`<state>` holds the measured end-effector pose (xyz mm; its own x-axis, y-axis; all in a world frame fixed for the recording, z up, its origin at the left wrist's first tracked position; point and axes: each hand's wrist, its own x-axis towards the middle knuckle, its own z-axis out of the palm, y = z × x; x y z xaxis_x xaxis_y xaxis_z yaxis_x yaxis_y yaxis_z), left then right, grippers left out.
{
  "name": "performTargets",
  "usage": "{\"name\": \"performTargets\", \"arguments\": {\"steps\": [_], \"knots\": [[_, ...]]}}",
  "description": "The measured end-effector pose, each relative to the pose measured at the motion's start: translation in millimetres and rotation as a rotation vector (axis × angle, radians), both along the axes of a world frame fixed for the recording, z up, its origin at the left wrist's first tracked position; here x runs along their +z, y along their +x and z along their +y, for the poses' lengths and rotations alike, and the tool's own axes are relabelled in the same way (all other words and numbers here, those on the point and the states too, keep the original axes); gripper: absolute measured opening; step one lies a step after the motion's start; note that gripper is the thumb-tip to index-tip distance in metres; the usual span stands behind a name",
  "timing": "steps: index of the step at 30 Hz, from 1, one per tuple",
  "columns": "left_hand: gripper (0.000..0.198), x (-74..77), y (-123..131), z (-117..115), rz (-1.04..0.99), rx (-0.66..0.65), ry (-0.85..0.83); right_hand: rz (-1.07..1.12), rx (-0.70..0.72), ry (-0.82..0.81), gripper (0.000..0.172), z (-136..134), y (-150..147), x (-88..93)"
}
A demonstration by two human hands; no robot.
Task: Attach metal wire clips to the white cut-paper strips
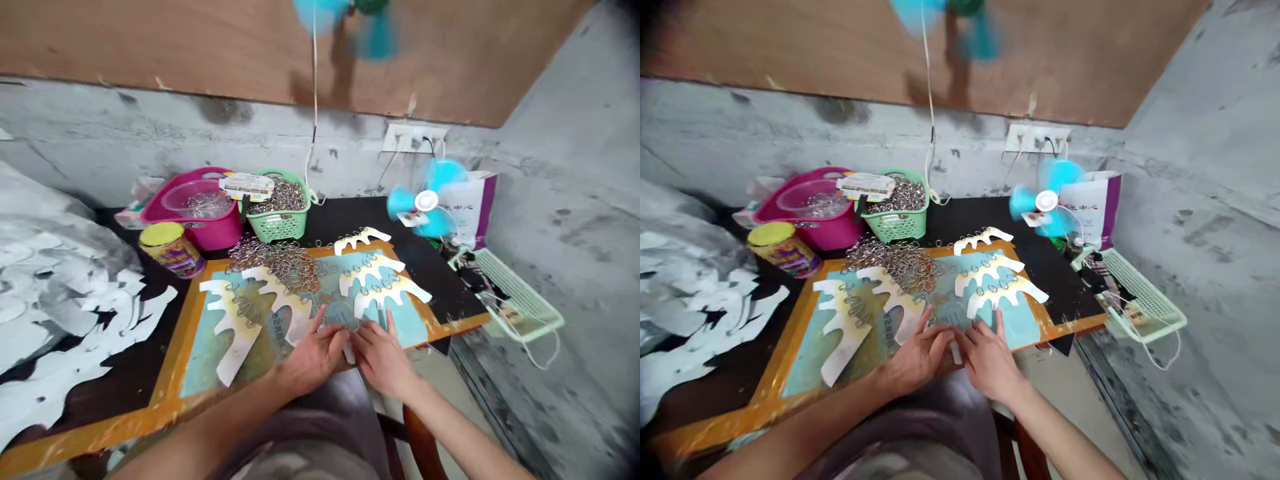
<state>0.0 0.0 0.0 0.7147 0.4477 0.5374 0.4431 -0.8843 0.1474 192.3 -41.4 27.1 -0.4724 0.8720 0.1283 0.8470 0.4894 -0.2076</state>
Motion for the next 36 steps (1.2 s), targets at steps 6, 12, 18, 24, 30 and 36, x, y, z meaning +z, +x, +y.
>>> {"name": "performTargets", "arguments": {"steps": [6,12,18,24,30,36], "knots": [[0.023,-8.8,-4,0,0.017,0.065,-0.045,-0.007,0.049,0.025,0.018,11,-5,-2.7],[0.028,1.3,-3,6,-0.022,0.076,-0.163,-0.011,0.027,0.080,0.027,8,-8,-7.8],[0.025,4.8,-3,7,0.017,0.072,-0.152,-0.034,-0.021,0.142,0.027,5,-14,-17.5],[0.016,-0.5,-5,5,0.003,0.076,-0.159,-0.044,-0.098,0.164,0.023,0,-20,-25.3],[0.017,-1.1,-6,4,-0.026,0.084,-0.192,-0.014,-0.085,0.096,0.030,6,-15,-19.5],[0.014,-2.8,-7,1,-0.033,0.131,-0.227,-0.002,-0.026,0.067,0.037,9,-8,-14.3]]}}
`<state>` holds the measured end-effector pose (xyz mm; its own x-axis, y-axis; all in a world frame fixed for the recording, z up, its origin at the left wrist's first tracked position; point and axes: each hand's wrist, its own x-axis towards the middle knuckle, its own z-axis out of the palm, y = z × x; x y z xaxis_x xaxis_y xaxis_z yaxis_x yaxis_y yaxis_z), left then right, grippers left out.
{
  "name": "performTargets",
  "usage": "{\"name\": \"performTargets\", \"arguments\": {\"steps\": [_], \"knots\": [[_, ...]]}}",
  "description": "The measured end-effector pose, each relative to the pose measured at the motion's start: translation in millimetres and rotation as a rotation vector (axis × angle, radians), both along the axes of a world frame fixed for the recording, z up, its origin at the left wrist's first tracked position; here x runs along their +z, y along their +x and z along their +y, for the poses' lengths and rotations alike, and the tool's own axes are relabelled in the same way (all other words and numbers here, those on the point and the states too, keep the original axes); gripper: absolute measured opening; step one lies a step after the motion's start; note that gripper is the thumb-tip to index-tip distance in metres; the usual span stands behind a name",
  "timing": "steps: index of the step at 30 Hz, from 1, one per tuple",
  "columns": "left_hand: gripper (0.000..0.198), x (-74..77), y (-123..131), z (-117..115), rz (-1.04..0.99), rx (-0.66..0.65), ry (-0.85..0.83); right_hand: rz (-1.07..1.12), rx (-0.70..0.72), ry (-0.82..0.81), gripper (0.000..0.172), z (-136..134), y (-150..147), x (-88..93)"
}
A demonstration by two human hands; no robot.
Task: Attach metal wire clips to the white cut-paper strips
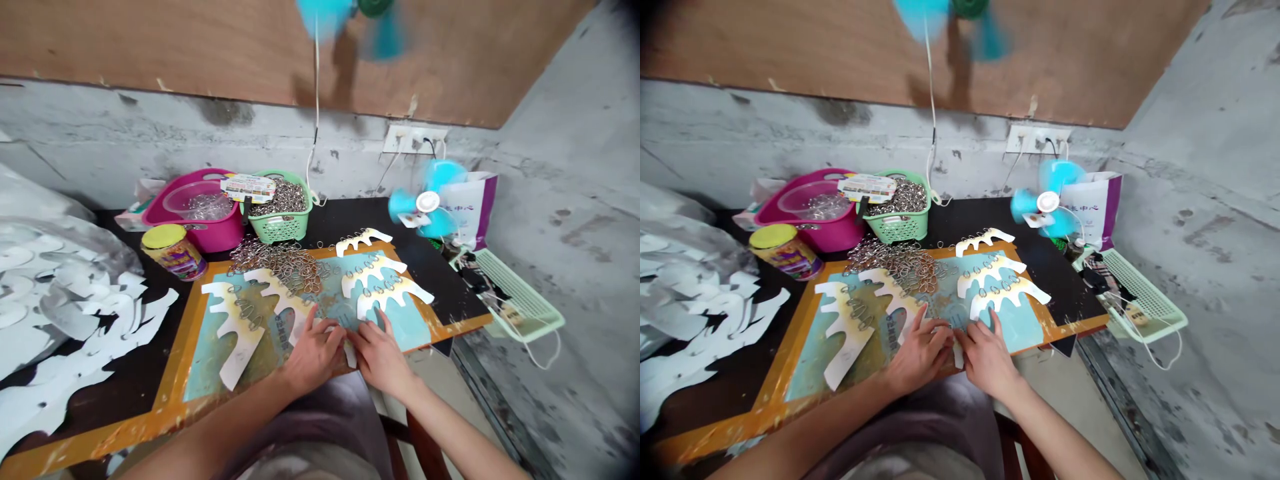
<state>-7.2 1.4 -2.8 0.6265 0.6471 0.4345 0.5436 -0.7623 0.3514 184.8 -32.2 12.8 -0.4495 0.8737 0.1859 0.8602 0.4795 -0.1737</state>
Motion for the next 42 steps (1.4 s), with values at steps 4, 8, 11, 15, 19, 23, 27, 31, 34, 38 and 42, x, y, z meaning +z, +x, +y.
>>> {"name": "performTargets", "arguments": {"steps": [4,8,11,15,19,23,27,31,34,38,42], "knots": [[0.012,-3.7,-1,0,-0.002,0.004,0.013,0.032,-0.055,0.011,0.040,-4,-1,-6.0],[0.012,0.2,-1,3,-0.059,-0.020,-0.064,0.068,-0.091,0.038,0.038,-6,-2,-10.6],[0.013,10.3,1,9,-0.037,-0.057,-0.094,0.101,-0.118,0.035,0.037,-7,-3,-11.1],[0.016,25.3,8,23,0.093,-0.088,0.056,0.160,-0.157,0.026,0.031,-7,-4,-12.1],[0.013,29.8,13,42,0.175,-0.210,0.090,0.280,-0.180,0.027,0.040,-7,-4,-14.3],[0.012,26.5,13,55,0.196,-0.364,0.053,0.326,-0.204,0.007,0.040,-9,-4,-16.1],[0.010,27.4,11,57,0.195,-0.384,0.004,0.328,-0.226,0.003,0.039,-10,-4,-19.0],[0.013,31.7,11,59,0.198,-0.437,-0.007,0.337,-0.239,0.020,0.039,-9,-4,-22.3],[0.013,32.9,12,61,0.190,-0.477,0.048,0.355,-0.249,0.028,0.041,-8,-4,-22.7],[0.015,31.7,11,61,0.193,-0.475,0.123,0.411,-0.216,0.031,0.041,-10,-1,-20.7],[0.011,30.0,9,61,0.168,-0.465,0.134,0.532,-0.196,0.165,0.035,-18,5,-20.2]]}}
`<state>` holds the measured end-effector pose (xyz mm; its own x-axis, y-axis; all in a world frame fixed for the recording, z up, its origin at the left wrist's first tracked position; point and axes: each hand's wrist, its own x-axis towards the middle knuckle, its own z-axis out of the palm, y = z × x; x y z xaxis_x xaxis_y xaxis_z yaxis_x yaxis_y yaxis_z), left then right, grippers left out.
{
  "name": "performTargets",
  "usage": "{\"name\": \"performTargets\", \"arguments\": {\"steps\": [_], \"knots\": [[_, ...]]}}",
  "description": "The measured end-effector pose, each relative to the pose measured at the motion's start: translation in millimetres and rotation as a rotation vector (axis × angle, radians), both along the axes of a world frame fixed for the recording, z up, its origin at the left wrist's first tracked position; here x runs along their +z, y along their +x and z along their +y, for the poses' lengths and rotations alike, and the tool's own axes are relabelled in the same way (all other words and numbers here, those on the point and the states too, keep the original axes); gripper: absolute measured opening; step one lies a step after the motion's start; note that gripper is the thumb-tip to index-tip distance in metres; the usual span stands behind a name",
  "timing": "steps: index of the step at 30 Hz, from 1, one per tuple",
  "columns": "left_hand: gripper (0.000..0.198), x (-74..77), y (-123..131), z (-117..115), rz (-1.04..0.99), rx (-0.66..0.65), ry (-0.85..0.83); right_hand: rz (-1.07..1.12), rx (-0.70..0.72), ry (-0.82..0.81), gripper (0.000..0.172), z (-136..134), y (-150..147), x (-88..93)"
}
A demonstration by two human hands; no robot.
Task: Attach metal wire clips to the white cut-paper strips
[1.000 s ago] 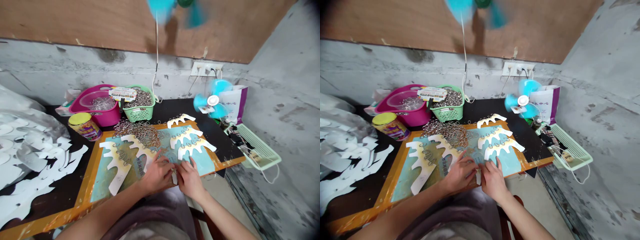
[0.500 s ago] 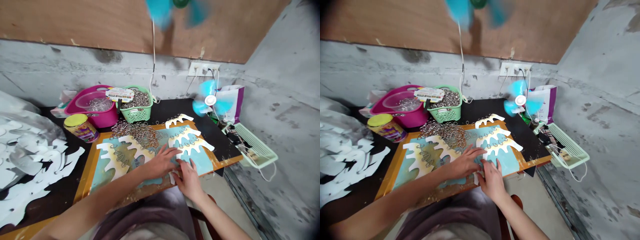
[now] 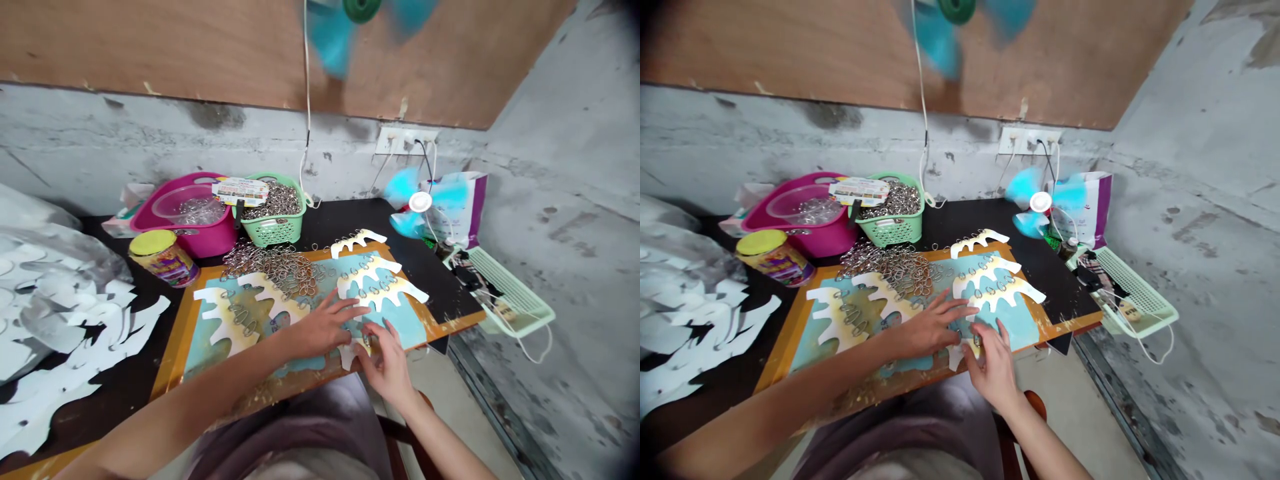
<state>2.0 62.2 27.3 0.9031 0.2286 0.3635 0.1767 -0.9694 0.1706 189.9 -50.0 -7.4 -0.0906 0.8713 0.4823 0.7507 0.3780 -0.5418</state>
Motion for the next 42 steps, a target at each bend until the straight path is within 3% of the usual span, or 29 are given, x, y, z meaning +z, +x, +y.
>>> {"name": "performTargets", "arguments": {"steps": [3,10,14,17,30,39,42], "knots": [[0.009,-0.6,0,0,-0.011,-0.004,-0.008,-0.036,0.046,0.050,0.036,-6,1,-0.8],[0.012,-6.1,-5,-7,-0.001,0.008,0.041,-0.156,0.093,-0.027,0.036,-8,-4,6.3],[0.020,-3.1,-9,-12,-0.013,0.086,-0.009,-0.146,0.104,-0.077,0.024,-8,-4,11.1],[0.034,2.1,-8,-10,-0.018,0.142,-0.076,-0.161,0.118,-0.072,0.028,-10,-3,11.3],[0.009,4.8,2,4,0.080,0.000,-0.093,-0.268,0.194,-0.143,0.037,-16,1,15.5],[0.007,10.9,5,8,0.074,-0.068,-0.114,-0.170,0.168,-0.163,0.035,-17,-1,17.7],[0.021,6.7,4,11,0.059,-0.064,-0.149,-0.199,0.177,-0.151,0.041,-16,-2,14.7]]}}
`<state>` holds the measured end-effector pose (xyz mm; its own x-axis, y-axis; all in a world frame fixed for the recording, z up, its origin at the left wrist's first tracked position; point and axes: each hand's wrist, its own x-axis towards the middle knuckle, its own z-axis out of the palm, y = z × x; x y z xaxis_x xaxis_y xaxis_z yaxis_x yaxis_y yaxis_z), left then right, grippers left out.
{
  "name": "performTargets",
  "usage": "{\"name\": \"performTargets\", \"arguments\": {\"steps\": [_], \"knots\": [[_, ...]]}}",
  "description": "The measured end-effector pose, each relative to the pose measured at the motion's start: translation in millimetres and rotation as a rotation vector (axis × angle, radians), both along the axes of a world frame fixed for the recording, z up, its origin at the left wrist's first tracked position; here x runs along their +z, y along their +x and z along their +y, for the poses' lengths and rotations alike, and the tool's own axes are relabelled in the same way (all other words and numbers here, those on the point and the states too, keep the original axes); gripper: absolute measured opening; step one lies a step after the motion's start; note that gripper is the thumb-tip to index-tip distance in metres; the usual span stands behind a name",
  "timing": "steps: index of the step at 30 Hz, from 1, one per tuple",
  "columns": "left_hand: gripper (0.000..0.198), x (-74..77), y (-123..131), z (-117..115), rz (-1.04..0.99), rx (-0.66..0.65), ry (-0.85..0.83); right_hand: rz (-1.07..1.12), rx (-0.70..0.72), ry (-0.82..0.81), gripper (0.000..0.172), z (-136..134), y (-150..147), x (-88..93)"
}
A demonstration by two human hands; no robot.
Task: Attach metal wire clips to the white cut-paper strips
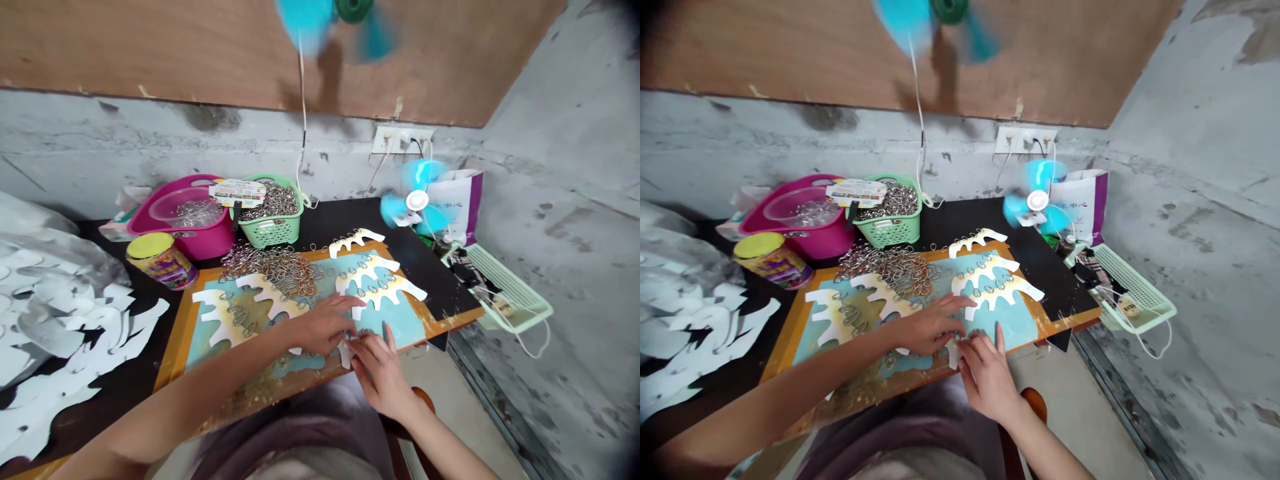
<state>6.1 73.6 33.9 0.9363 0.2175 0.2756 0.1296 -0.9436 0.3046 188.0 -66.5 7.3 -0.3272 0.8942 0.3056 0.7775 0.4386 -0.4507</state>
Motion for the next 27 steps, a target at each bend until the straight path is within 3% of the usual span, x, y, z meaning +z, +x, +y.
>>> {"name": "performTargets", "arguments": {"steps": [5,11,17,20,27], "knots": [[0.015,-4.2,2,4,0.054,-0.056,0.047,-0.064,0.005,0.005,0.044,1,2,-5.7],[0.017,2.6,4,8,0.077,-0.120,0.083,-0.099,0.032,0.033,0.047,1,6,-6.5],[0.018,-5.0,0,6,-0.003,-0.144,0.231,-0.007,0.013,-0.018,0.035,-2,5,-0.4],[0.019,-17.0,-8,-3,-0.078,-0.088,0.316,0.018,-0.019,-0.049,0.030,2,3,2.8],[0.016,-35.4,-19,-20,-0.177,0.109,0.305,-0.160,-0.058,-0.042,0.046,18,-4,2.0]]}}
